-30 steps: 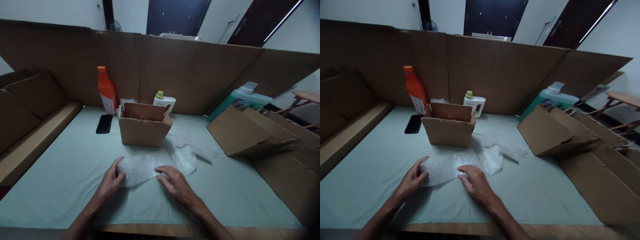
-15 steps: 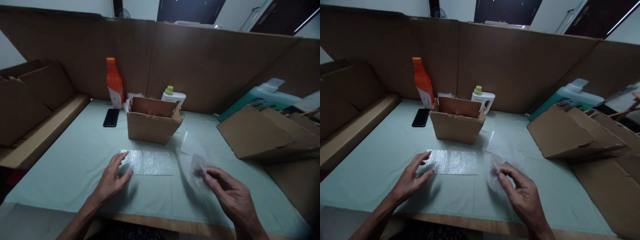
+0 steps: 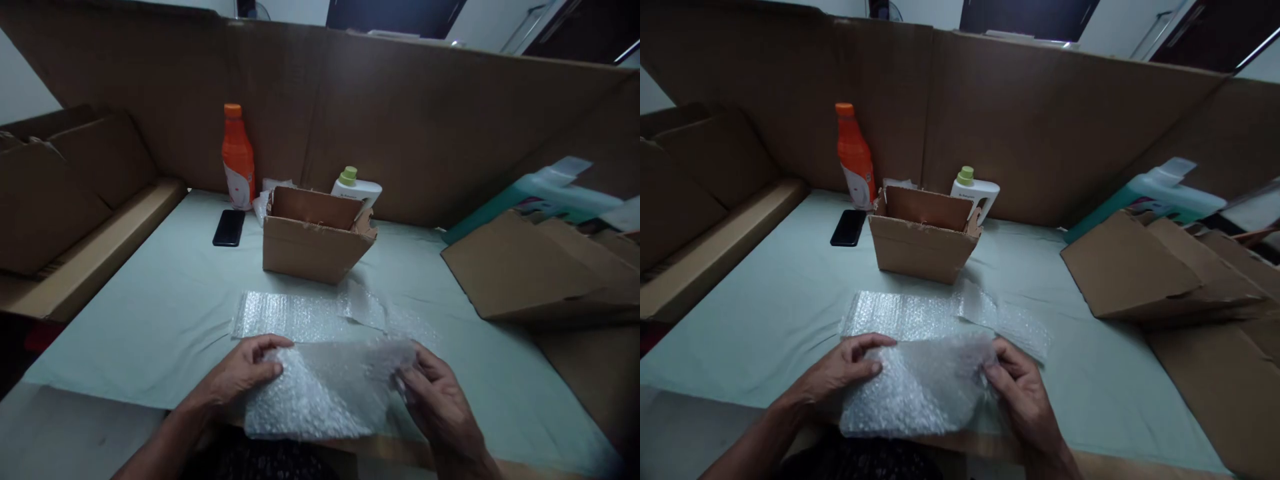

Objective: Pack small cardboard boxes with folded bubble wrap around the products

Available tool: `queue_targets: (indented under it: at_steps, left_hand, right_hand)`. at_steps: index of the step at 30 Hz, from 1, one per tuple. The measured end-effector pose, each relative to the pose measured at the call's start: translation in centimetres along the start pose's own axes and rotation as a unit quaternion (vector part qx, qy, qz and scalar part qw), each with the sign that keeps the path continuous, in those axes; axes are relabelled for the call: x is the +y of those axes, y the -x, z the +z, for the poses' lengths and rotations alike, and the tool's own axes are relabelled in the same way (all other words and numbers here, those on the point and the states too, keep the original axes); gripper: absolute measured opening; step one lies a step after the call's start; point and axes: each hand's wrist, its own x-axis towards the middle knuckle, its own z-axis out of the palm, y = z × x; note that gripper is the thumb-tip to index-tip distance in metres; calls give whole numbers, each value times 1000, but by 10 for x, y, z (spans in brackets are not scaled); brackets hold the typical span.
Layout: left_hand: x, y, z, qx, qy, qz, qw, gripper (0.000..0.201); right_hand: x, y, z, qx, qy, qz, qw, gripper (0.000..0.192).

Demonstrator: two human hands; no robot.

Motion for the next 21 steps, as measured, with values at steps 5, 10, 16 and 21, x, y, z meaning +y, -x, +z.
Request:
queue_targets:
  at_steps: [5,10,16,21]
  left_hand:
    - [37,-16,-45,185,-202,97,957,49]
    - [36,-59,-49,195,-441,75,873,47]
    - [19,-71,-41,189,-514,53,835,46]
    - [26,-72,-44,146,-546,51,823,51]
  right_hand:
    - [37,-44,18,-28,105,42,993,27]
    - [60,-75,11,18,235,20,972,31]
    - [56,-66,-14,58,344,40,936,24]
    - [47,-84,-10,55,437,12,898,39]
